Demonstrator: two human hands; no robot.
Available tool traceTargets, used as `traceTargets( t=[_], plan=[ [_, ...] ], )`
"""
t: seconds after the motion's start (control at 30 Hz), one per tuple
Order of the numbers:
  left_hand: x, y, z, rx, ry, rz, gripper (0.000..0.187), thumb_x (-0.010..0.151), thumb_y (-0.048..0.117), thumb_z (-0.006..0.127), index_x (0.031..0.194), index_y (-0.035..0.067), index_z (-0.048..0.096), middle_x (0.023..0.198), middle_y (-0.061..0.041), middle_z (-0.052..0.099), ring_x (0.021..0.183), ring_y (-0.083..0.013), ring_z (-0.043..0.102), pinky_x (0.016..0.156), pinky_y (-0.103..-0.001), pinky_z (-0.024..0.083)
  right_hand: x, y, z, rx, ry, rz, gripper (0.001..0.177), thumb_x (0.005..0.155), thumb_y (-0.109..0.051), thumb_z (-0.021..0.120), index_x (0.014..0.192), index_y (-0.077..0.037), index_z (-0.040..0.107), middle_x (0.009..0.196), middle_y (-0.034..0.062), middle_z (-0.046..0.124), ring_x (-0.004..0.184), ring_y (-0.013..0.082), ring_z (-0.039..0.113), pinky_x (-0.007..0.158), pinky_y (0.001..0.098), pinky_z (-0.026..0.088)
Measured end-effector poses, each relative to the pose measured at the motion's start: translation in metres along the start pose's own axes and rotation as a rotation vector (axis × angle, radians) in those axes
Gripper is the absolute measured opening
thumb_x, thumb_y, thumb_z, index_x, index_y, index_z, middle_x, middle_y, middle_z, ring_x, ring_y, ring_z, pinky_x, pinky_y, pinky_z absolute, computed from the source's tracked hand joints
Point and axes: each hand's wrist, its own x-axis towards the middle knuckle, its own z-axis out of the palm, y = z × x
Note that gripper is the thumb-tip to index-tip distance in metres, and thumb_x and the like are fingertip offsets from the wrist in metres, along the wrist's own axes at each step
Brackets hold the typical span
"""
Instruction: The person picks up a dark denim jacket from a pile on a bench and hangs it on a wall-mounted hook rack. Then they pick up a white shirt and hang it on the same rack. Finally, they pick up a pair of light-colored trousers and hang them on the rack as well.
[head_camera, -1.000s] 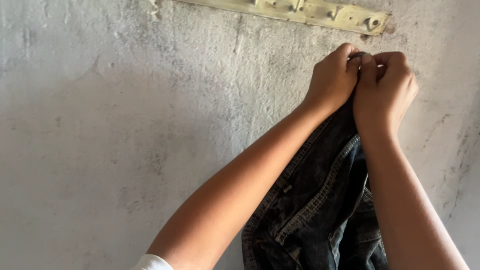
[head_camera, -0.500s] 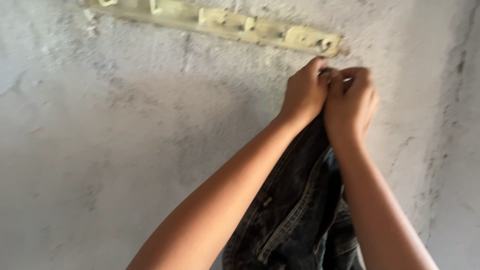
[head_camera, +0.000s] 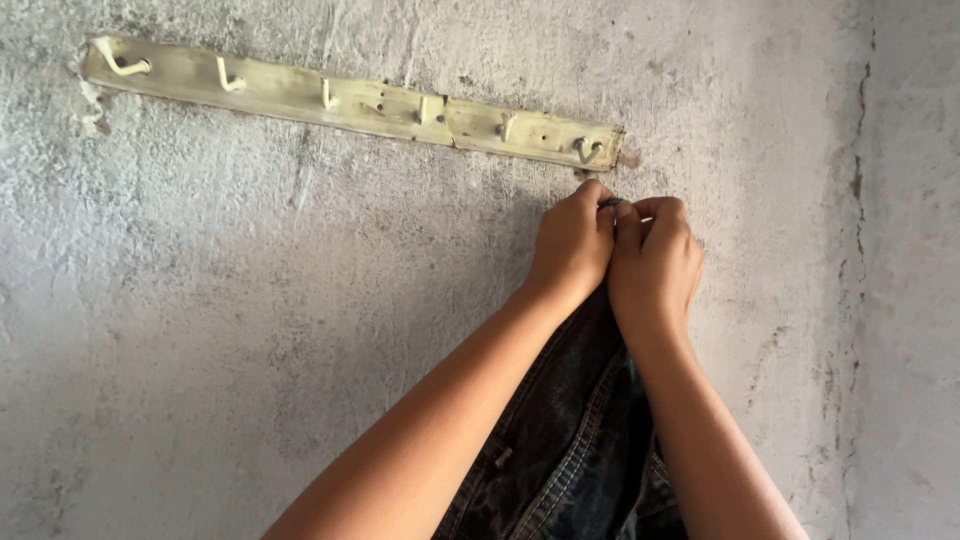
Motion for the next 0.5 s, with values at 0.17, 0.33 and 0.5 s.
traceTargets(
  t=[0.17, 0.33, 0.5],
  plan=[
    [0.006, 0.003, 0.006, 0.083, -0.017, 0.007, 0.019, 0.096, 0.019, 0.058, 0.101, 0.003, 0.066, 0.09, -0.022, 0.075, 0.089, -0.0414, 0.071, 0.078, -0.052, 0.054, 0.007, 0.014, 0.003, -0.021, -0.016, 0.011, 0.026, 0.103, -0.025, 0.063, 0.103, 0.0, 0.066, 0.09, 0.0199, 0.073, 0.083, 0.0372, 0.07, 0.076, 0.0471, 0.052],
    [0.011, 0.006, 0.004, 0.178, -0.075, -0.018, 0.017, 0.095, 0.015, 0.055, 0.099, 0.001, 0.063, 0.09, -0.024, 0.073, 0.091, -0.0427, 0.072, 0.079, -0.053, 0.055, 0.014, 0.021, 0.005, -0.074, -0.079, -0.028, 0.028, 0.105, -0.028, 0.062, 0.107, -0.001, 0.065, 0.092, 0.0213, 0.072, 0.088, 0.0405, 0.069, 0.079, 0.05, 0.05],
    [0.016, 0.008, 0.002, 0.28, -0.137, -0.022, 0.015, 0.093, 0.011, 0.054, 0.097, 0.001, 0.064, 0.092, -0.025, 0.073, 0.092, -0.0423, 0.072, 0.081, -0.053, 0.056, 0.021, 0.025, 0.007, -0.134, -0.142, -0.045, 0.026, 0.104, -0.027, 0.06, 0.107, -0.002, 0.063, 0.095, 0.0228, 0.07, 0.09, 0.0421, 0.065, 0.078, 0.0514, 0.049]
  ],
)
